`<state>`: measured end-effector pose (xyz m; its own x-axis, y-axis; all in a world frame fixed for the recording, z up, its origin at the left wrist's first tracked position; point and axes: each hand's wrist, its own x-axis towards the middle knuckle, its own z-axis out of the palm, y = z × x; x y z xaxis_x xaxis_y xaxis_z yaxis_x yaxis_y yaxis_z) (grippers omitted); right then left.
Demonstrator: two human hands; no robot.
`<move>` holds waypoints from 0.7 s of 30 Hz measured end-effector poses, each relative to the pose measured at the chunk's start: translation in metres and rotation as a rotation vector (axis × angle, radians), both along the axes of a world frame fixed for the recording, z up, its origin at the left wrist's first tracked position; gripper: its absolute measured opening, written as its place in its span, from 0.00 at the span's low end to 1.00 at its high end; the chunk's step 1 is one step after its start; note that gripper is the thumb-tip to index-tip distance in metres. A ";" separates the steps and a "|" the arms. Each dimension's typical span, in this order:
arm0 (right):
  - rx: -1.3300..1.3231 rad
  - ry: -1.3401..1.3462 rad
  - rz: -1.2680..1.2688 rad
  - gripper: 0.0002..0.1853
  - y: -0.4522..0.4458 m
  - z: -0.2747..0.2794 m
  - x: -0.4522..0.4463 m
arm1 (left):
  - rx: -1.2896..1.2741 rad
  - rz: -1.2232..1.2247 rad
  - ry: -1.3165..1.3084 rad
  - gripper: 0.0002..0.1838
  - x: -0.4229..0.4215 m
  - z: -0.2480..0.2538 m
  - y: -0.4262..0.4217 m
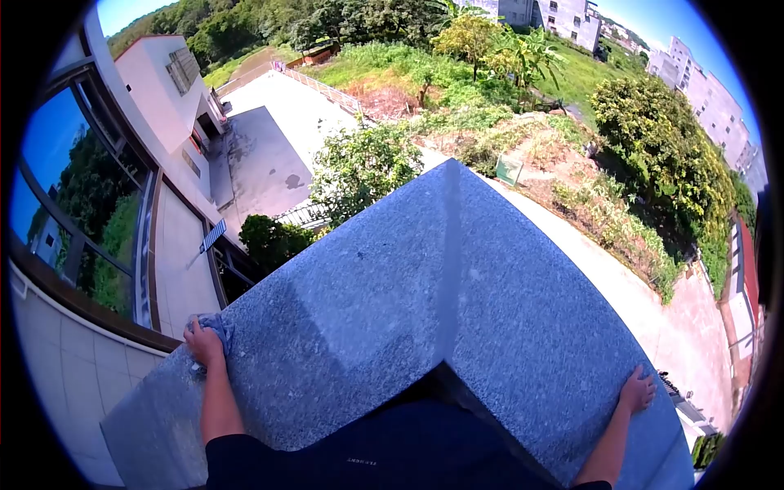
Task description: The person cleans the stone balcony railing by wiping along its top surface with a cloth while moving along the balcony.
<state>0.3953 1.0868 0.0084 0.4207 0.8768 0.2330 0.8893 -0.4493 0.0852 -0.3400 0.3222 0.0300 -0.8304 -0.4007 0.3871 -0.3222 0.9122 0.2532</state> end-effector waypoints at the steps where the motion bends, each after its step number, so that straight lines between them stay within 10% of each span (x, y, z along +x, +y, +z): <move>1: -0.012 -0.008 -0.008 0.40 -0.002 0.003 -0.003 | -0.008 -0.056 0.008 0.25 0.003 -0.001 0.015; 21: -0.029 -0.097 -0.033 0.38 -0.003 0.003 -0.007 | 0.007 -0.823 0.130 0.23 0.006 0.000 0.390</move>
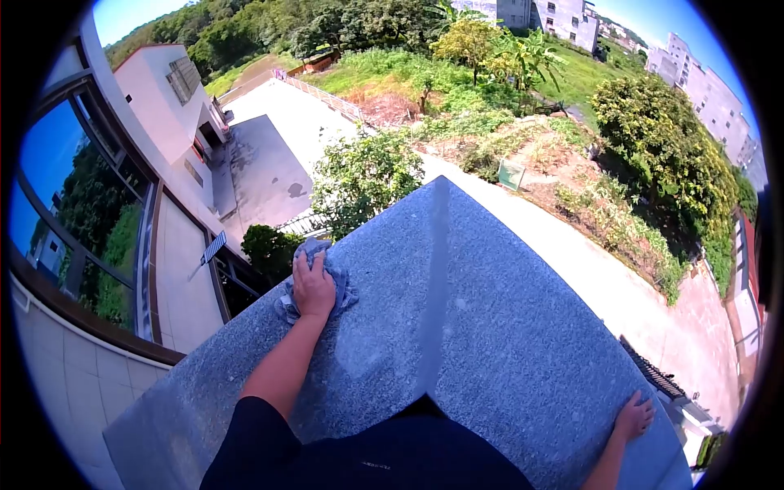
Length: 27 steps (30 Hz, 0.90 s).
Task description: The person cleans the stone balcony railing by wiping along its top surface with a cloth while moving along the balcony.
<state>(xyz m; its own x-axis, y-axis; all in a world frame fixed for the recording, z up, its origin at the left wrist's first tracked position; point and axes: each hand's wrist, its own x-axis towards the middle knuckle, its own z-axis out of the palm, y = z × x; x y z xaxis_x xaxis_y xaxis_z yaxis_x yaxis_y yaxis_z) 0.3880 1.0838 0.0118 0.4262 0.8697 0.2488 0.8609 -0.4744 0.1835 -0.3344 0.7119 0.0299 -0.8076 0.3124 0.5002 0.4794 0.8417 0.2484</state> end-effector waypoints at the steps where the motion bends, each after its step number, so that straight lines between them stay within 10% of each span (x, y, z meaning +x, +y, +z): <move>1: -0.004 -0.010 -0.003 0.37 0.000 0.001 -0.001 | -0.006 -0.024 0.002 0.23 -0.001 0.000 0.015; 27: 0.091 0.108 0.063 0.37 -0.014 0.015 -0.010 | 0.076 -0.138 -0.061 0.20 -0.026 0.006 0.104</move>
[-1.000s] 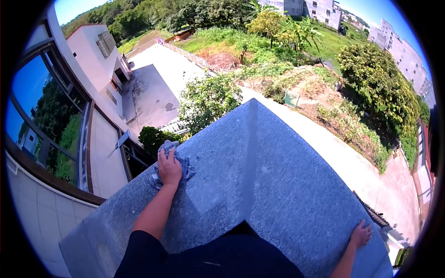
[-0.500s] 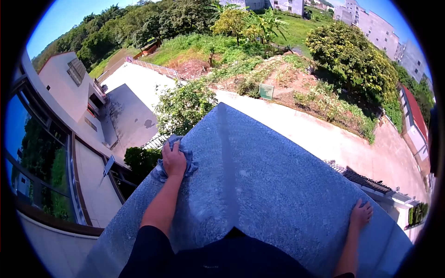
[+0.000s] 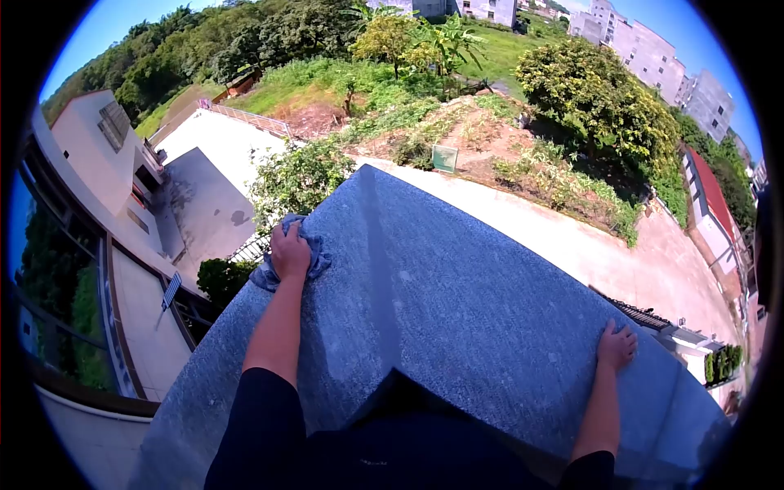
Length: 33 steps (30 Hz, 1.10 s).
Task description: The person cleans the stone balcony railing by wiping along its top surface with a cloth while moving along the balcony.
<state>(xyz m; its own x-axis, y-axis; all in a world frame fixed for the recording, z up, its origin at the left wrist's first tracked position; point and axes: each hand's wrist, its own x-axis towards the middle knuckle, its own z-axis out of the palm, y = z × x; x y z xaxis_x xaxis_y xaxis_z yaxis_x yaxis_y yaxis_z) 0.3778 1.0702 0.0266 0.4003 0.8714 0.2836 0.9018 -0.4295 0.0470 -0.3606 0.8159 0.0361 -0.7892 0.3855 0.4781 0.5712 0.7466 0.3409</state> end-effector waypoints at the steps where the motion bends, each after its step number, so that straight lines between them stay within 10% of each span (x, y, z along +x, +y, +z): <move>1: -0.005 -0.001 -0.003 0.38 -0.001 0.001 0.000 | 0.006 0.000 0.003 0.20 0.001 -0.001 -0.002; 23: -0.035 0.148 0.056 0.42 -0.014 0.011 0.008 | -0.015 -0.336 -0.023 0.22 0.216 0.013 -0.223; 33: 0.001 0.224 0.146 0.39 -0.015 0.003 0.019 | -0.031 0.205 -0.006 0.32 0.278 0.003 -0.524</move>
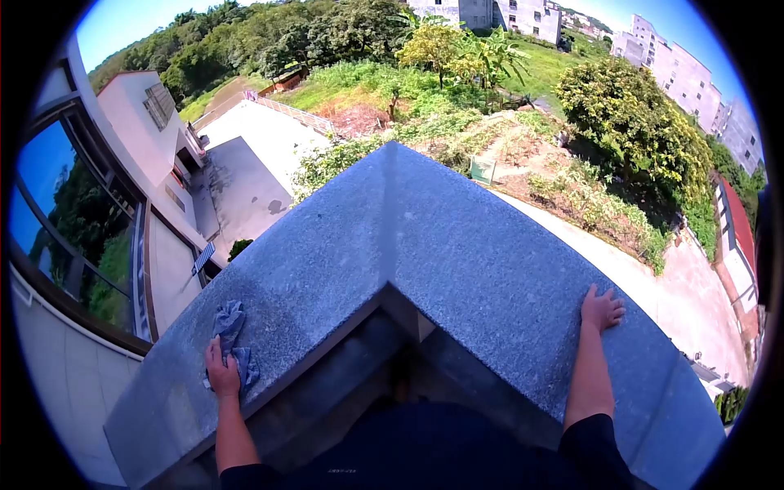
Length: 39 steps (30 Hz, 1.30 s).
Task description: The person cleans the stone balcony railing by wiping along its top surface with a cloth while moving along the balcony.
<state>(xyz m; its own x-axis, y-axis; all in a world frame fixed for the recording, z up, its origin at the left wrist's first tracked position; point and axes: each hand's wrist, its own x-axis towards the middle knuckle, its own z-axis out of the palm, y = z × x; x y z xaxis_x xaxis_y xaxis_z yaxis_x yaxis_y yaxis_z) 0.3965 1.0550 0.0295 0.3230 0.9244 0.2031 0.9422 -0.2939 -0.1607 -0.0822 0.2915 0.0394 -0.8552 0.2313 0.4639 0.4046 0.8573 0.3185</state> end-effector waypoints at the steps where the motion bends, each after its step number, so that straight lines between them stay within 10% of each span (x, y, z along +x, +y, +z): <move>1: 0.001 -0.005 0.003 0.38 -0.001 0.001 0.000 | 0.002 0.129 0.020 0.33 -0.001 -0.011 -0.032; 8: 0.050 0.013 0.229 0.36 -0.006 -0.007 0.000 | 0.075 0.545 -0.007 0.36 -0.017 -0.032 -0.064; 15: 0.156 0.084 0.852 0.32 -0.014 0.009 -0.014 | 0.062 0.051 0.029 0.32 0.027 -0.015 0.085; 31: 0.169 0.139 0.846 0.30 -0.017 0.020 -0.017 | 0.145 -0.843 -0.207 0.33 0.013 0.013 0.530; 39: 0.133 0.162 0.846 0.29 -0.017 0.034 -0.020 | 0.053 -0.903 -0.134 0.30 -0.006 0.008 0.690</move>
